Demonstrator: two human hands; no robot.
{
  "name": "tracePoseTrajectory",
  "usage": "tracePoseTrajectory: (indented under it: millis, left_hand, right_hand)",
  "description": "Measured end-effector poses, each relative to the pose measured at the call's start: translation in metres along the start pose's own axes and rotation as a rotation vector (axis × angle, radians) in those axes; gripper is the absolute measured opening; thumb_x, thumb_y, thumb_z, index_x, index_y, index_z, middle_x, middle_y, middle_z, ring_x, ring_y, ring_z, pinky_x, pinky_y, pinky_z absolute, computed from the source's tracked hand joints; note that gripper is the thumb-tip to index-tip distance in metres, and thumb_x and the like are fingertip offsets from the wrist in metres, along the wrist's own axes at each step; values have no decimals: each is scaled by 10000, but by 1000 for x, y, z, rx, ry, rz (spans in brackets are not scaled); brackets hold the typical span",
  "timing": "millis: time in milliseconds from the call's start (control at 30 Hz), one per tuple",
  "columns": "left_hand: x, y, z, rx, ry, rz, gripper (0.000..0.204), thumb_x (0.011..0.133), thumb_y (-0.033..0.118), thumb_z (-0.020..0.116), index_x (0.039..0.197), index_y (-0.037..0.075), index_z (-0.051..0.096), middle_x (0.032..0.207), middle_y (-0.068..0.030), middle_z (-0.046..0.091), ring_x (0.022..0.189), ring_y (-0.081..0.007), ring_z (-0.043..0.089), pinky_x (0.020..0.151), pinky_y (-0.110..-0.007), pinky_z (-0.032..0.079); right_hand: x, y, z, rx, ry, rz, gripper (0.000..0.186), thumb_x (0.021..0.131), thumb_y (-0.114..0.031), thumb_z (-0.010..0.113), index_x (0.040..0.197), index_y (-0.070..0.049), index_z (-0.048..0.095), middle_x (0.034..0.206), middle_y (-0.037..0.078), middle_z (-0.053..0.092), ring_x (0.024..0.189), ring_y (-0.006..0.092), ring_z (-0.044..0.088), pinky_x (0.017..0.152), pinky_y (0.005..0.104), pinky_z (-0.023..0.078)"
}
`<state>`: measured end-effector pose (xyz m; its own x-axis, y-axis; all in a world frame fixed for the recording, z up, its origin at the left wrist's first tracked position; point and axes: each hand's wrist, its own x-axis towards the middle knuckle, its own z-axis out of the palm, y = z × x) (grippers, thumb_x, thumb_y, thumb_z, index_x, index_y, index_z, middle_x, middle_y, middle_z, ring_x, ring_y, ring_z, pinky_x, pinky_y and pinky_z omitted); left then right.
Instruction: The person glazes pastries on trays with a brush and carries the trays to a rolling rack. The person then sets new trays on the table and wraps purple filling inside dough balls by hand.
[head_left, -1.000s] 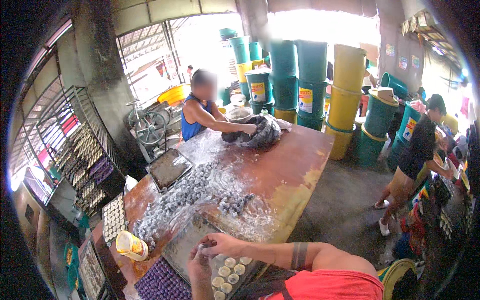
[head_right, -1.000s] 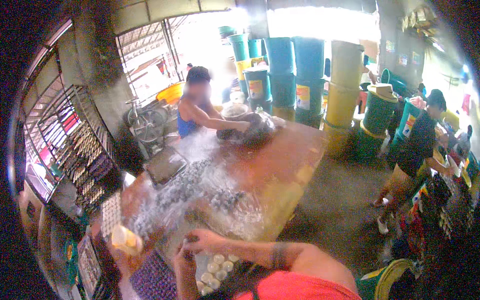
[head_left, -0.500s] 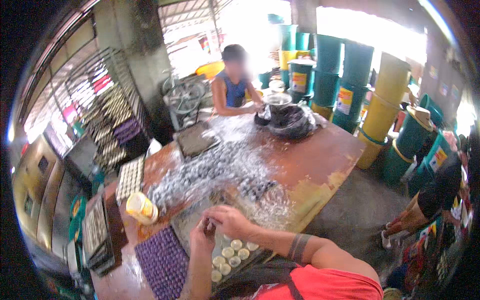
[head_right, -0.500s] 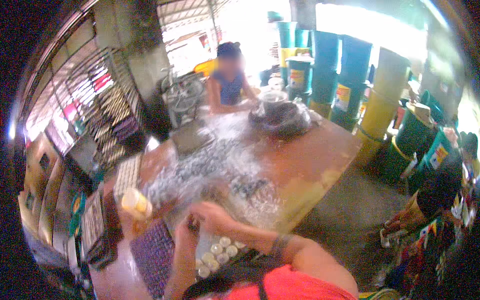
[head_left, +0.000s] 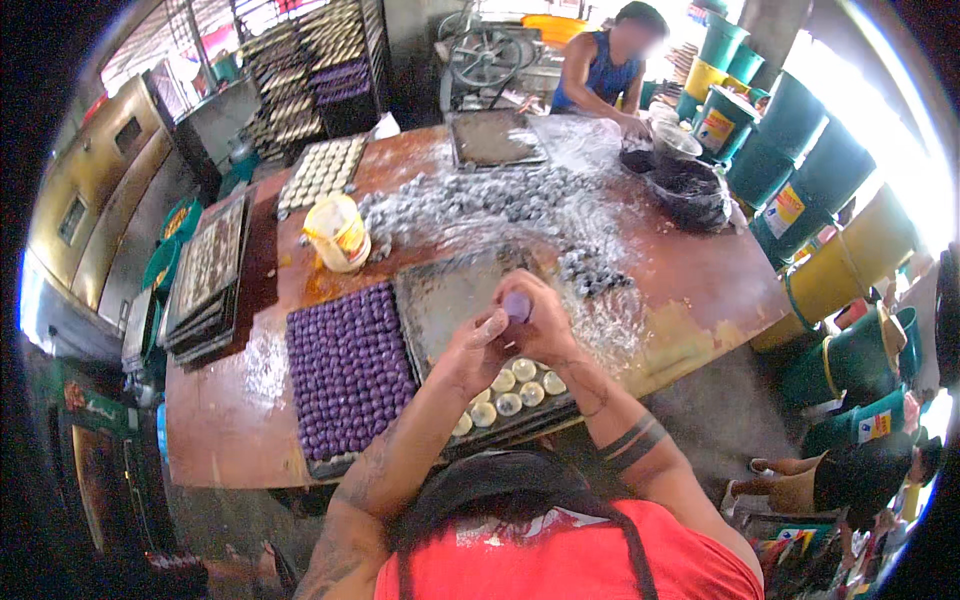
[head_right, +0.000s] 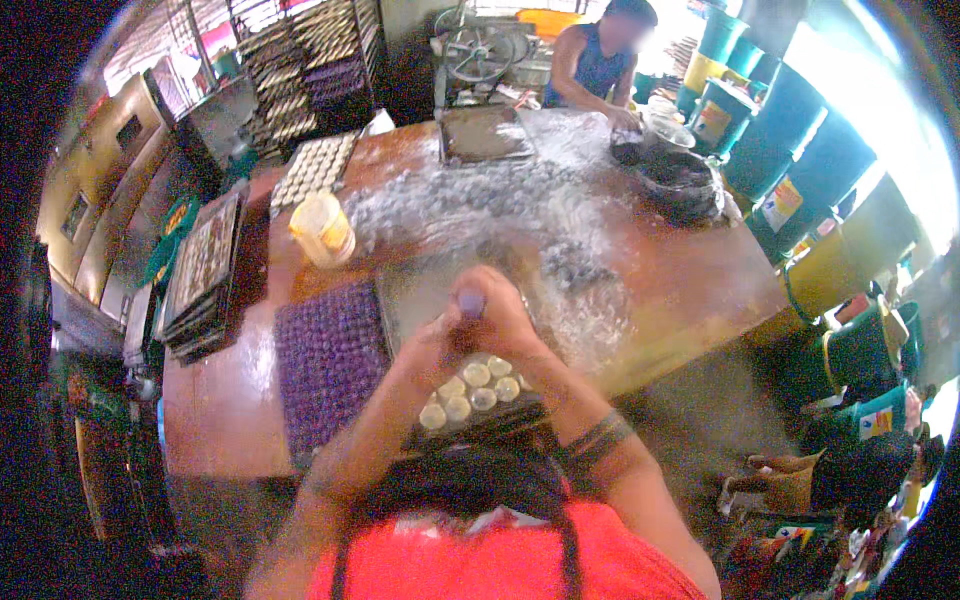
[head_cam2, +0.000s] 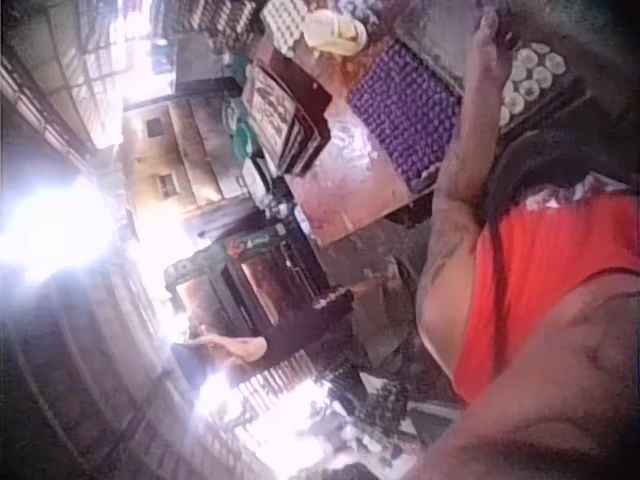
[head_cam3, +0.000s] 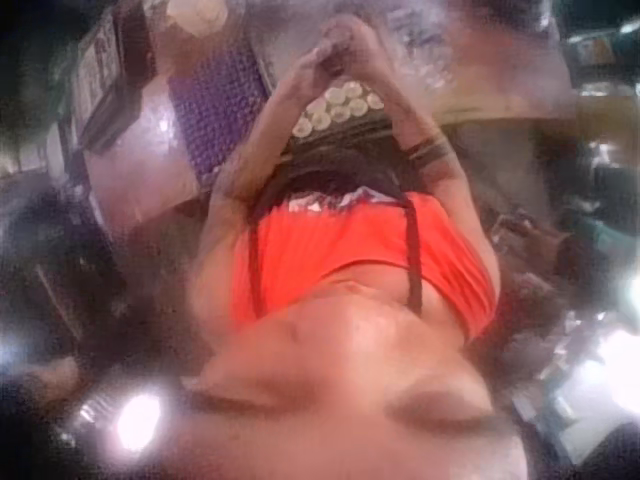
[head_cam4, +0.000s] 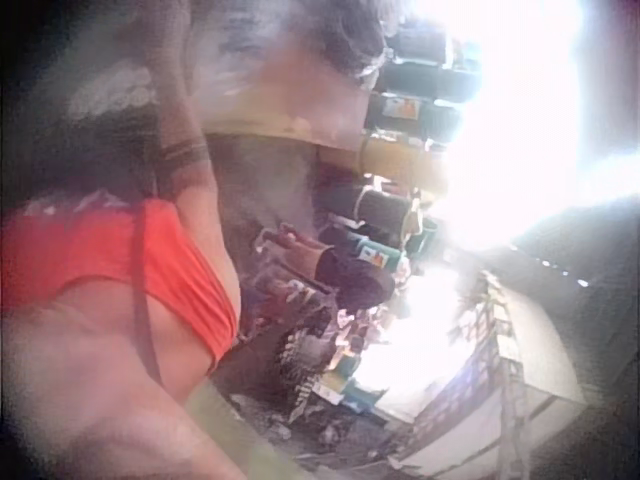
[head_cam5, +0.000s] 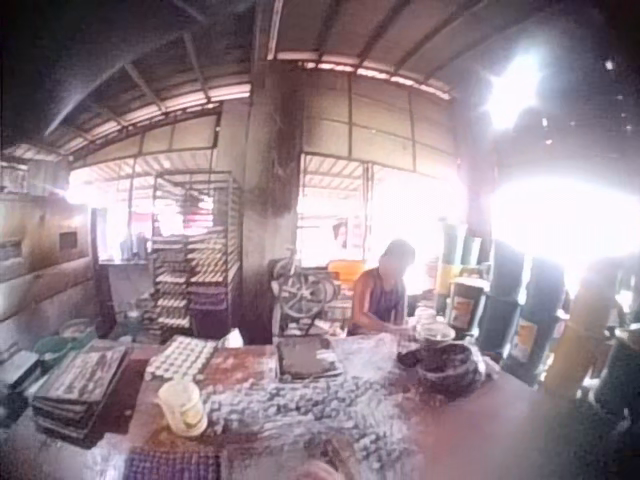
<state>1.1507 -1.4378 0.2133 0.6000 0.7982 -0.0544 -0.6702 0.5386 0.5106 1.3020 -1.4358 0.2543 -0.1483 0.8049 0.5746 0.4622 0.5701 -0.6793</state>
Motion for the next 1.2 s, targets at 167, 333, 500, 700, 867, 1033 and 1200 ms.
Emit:
tracePoseTrajectory:
  millis: [167,333,500,700,867,1033,1200]
  left_hand:
    - [-26,20,-31,455,365,257,318,931,99,672,1217,-15,591,1088,-92,678,923,-220,660,852,-333,530]
    - [-51,-5,-92,1693,296,432,666,914,113,643,1478,-60,334,1421,-277,482,1319,-363,491,1102,-403,386]
    - [-42,-4,-108,1325,520,202,748,883,118,691,1498,-44,298,1474,-255,424,1371,-331,425,1146,-372,319]
    - [-82,9,-127,1126,836,292,631,851,13,698,1423,1,432,1401,-164,513,1305,-240,472,1117,-369,355]
    - [-75,-13,-133,936,826,242,454,908,-1,643,1341,20,510,1216,-96,608,1104,-174,569,999,-317,440]
    - [-102,-2,-112,1502,1073,321,104,904,35,634,999,10,666,837,-60,685,775,-146,639,743,-301,511]
    - [-109,-21,-151,1922,907,262,119,818,134,698,886,40,673,875,-152,678,849,-337,656,763,-429,524]
  right_hand:
    - [-41,10,70,341,-103,355,678,778,-89,822,1346,-34,455,1266,108,539,1084,174,597,925,331,504]
    - [-49,35,92,211,-89,629,524,801,-155,799,1262,-22,589,913,67,670,905,169,659,801,316,532]
    - [-84,161,89,-167,-169,557,295,840,-202,670,1064,-10,670,1039,189,681,992,367,636,869,434,499]
    - [-81,123,72,-741,-407,73,343,848,-270,622,1129,-80,675,1253,157,581,1191,361,493,1006,462,401]
    - [-82,162,56,-650,-596,-214,330,795,-209,632,1100,-94,686,1175,140,618,1122,366,551,965,500,440]
    - [-38,262,-81,-835,-108,219,299,741,-99,643,1033,-113,702,1063,121,659,1049,345,583,911,464,469]
    - [-58,300,-112,-880,-98,225,377,721,-233,743,1080,-134,682,1094,105,634,1135,327,533,1004,483,384]
